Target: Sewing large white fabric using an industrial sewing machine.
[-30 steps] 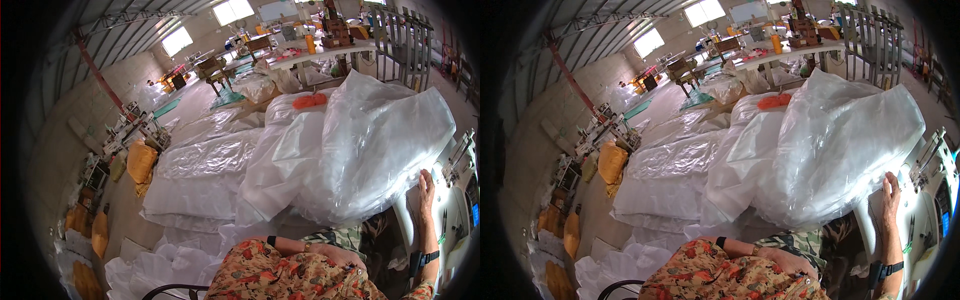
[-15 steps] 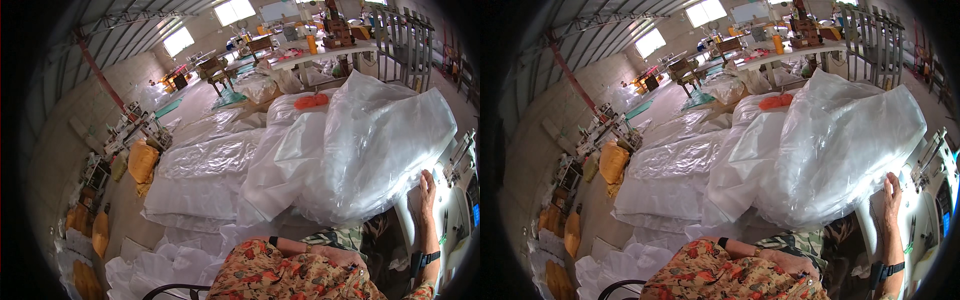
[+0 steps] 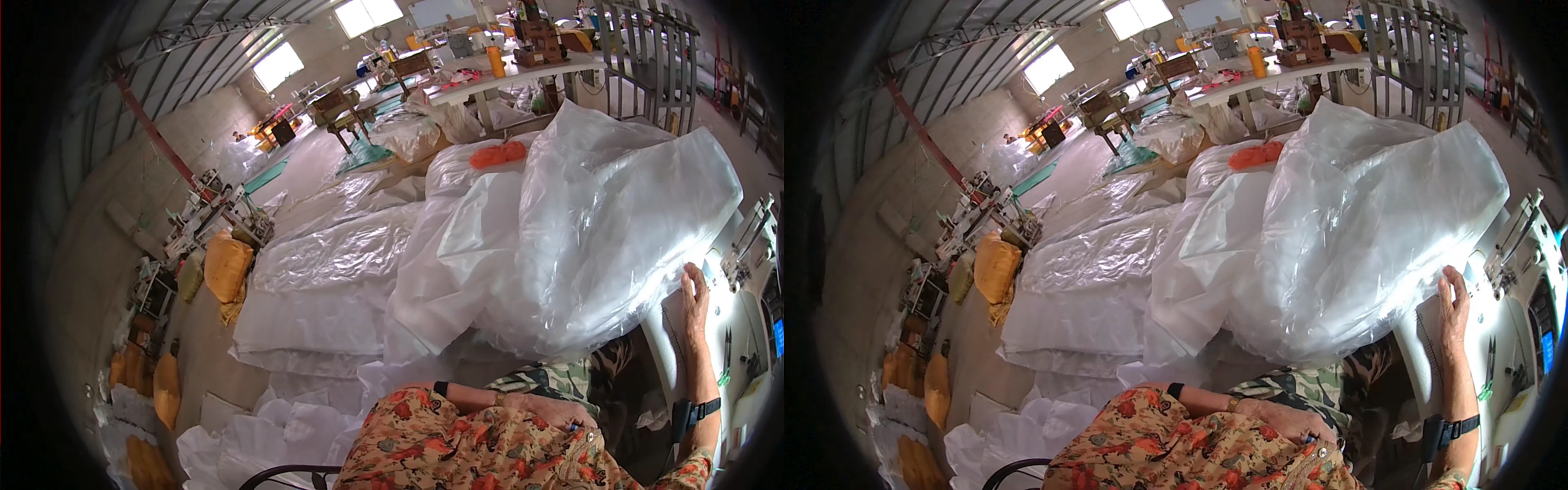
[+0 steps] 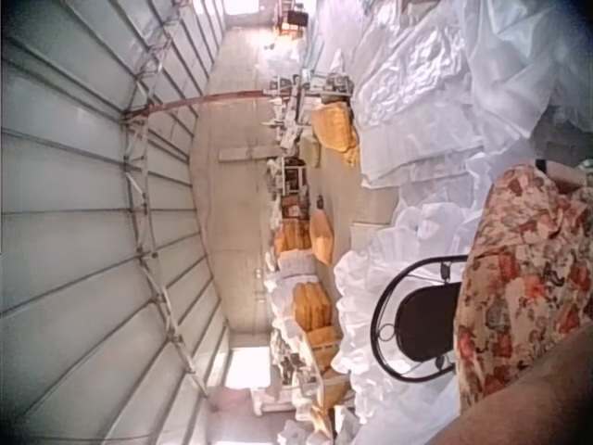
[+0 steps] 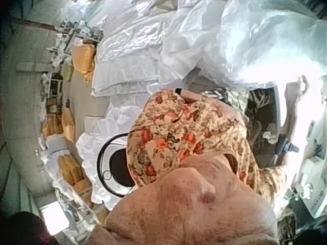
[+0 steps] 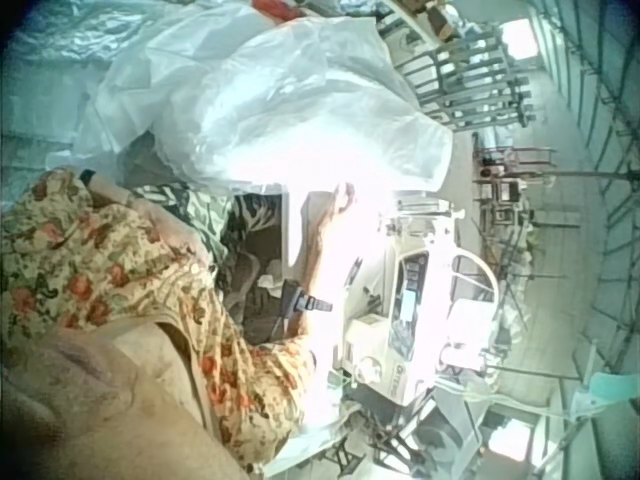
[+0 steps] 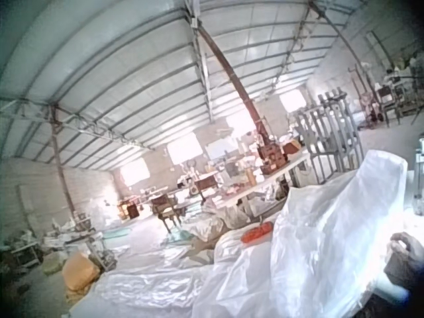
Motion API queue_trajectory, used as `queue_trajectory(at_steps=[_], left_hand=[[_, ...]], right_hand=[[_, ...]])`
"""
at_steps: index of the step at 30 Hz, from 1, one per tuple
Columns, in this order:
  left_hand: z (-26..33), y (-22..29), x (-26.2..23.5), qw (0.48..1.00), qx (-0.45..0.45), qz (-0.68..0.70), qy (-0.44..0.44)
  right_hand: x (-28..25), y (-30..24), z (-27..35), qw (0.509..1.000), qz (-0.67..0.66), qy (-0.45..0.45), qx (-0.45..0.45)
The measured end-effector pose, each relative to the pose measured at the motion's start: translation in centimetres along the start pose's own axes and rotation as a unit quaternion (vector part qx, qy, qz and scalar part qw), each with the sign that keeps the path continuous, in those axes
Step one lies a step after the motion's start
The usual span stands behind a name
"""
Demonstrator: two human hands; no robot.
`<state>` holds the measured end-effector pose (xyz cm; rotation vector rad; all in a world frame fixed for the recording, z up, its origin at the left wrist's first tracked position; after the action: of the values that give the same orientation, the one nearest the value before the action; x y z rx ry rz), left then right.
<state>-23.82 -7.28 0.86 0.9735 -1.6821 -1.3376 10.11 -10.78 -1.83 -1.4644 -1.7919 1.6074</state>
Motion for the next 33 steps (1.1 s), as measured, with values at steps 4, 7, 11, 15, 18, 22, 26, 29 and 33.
queue_trajectory(at_steps=[4,7,11,15,18,22,26,29,33], left_hand=[[0.1,-0.6,-1.2,0.998,-0.037,0.023,-0.043],[-0.1,-0.9,-1.3,0.998,-0.037,0.026,-0.039],[-0.1,-1.1,-1.3,0.998,-0.037,0.026,-0.038],[0.0,-1.3,-1.5,0.998,-0.038,0.028,-0.041],[0.1,-1.5,-1.6,0.998,-0.039,0.029,-0.04],[0.3,-1.7,-1.9,0.998,-0.04,0.031,-0.039],[0.5,-1.9,-2.2,0.998,-0.04,0.033,-0.037],[0.7,-1.9,-2.1,0.998,-0.04,0.034,-0.035],[0.6,-1.9,-1.8,0.998,-0.038,0.039,-0.036]], right_hand=[[-0.1,0.9,-0.1,1.0,-0.014,0.005,-0.001],[0.4,0.7,-0.1,1.0,-0.023,0.002,0.004],[0.1,0.2,0.1,1.0,-0.003,-0.003,0.004],[-0.1,0.3,0.1,1.0,-0.003,0.002,0.004],[-0.1,0.5,0.1,1.0,0.0,0.009,0.001],[-0.1,1.0,0.0,1.0,-0.011,0.007,0.0],[0.2,0.9,-0.1,1.0,-0.005,0.005,0.007],[0.1,1.0,0.1,0.999,-0.039,0.011,0.012],[-0.1,1.5,-0.3,1.0,-0.015,0.001,0.007]])
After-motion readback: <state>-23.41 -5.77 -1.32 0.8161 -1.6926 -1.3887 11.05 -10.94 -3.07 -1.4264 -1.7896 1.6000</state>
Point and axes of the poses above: each hand's wrist, its own z-axis away from the middle knuckle, its own x-axis out of the palm, y = z × x, the point moved 5 cm from there along -z, towards the middle knuckle, and after that the axes turned 4 degrees about y, right-handed, at the moved point
